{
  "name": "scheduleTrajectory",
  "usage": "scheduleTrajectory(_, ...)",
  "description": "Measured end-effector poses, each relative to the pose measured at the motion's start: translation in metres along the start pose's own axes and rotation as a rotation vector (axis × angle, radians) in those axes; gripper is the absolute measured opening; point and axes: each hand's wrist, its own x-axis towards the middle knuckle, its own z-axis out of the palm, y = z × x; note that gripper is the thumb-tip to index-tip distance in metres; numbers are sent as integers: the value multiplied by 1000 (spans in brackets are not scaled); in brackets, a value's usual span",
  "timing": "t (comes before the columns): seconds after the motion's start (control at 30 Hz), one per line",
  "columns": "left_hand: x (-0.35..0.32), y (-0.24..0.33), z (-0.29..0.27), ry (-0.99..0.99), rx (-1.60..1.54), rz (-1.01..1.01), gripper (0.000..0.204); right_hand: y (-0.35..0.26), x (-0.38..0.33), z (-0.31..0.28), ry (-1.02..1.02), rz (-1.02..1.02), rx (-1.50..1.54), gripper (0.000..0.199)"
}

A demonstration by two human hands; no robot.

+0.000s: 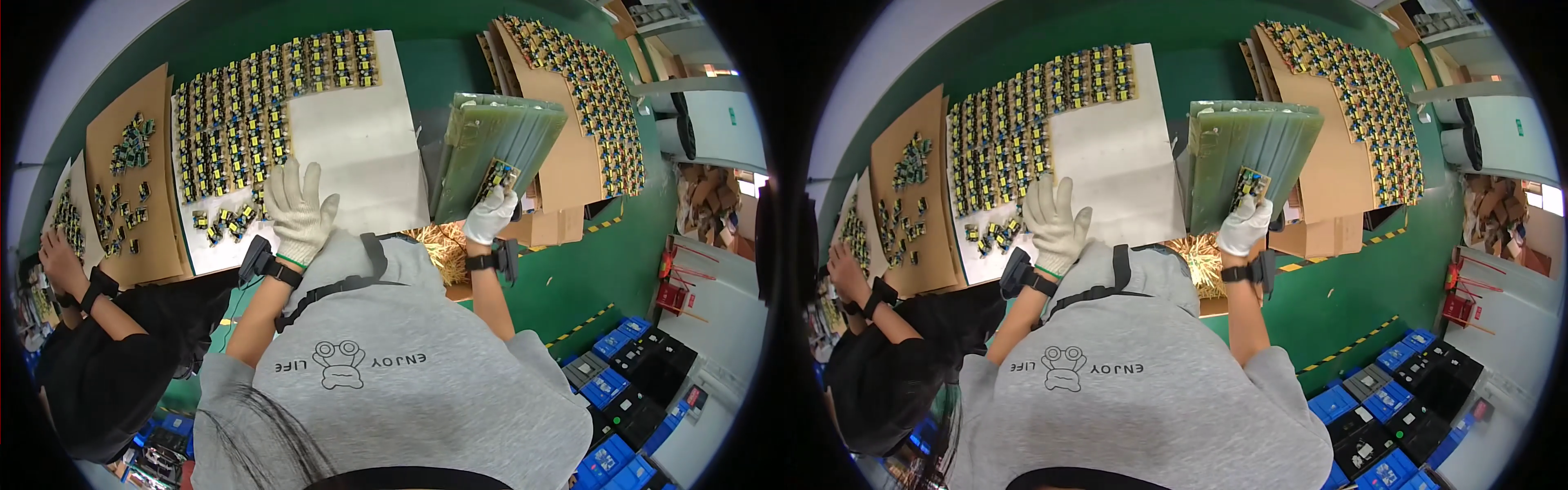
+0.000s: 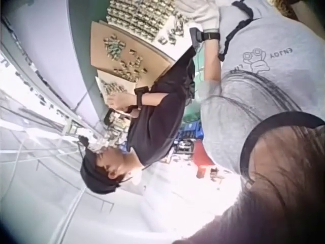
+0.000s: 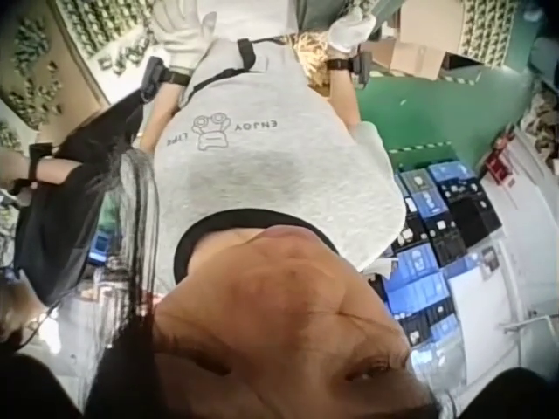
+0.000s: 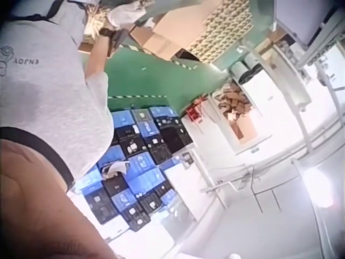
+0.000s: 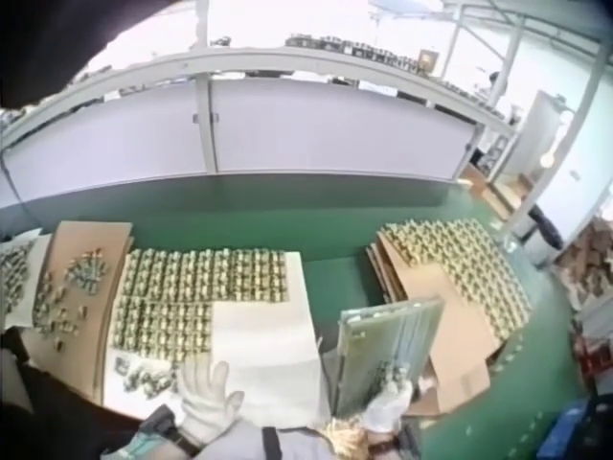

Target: Manually arrange small electronic components into a specific pattern on circuit boards.

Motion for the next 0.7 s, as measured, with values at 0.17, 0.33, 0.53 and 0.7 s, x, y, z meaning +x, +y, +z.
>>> scheduleTrajectory(0.17, 18, 0, -3, 16, -4, -4, 53, -13, -2, -3, -27, 135, 18, 28)
scheduleTrajectory(0.33, 42, 13, -9, 45, -43, 129, 52, -20, -11, 8, 78, 252, 146, 33)
scheduleTrajectory(0.53, 54, 37, -10, 83, -401, 231, 53, -31, -11, -3, 43, 356, 72, 30)
scheduleTrajectory(0.7, 82, 85, -52, -333, -1106, 160, 48, -56, -22, -35, -421, -428, 110, 22)
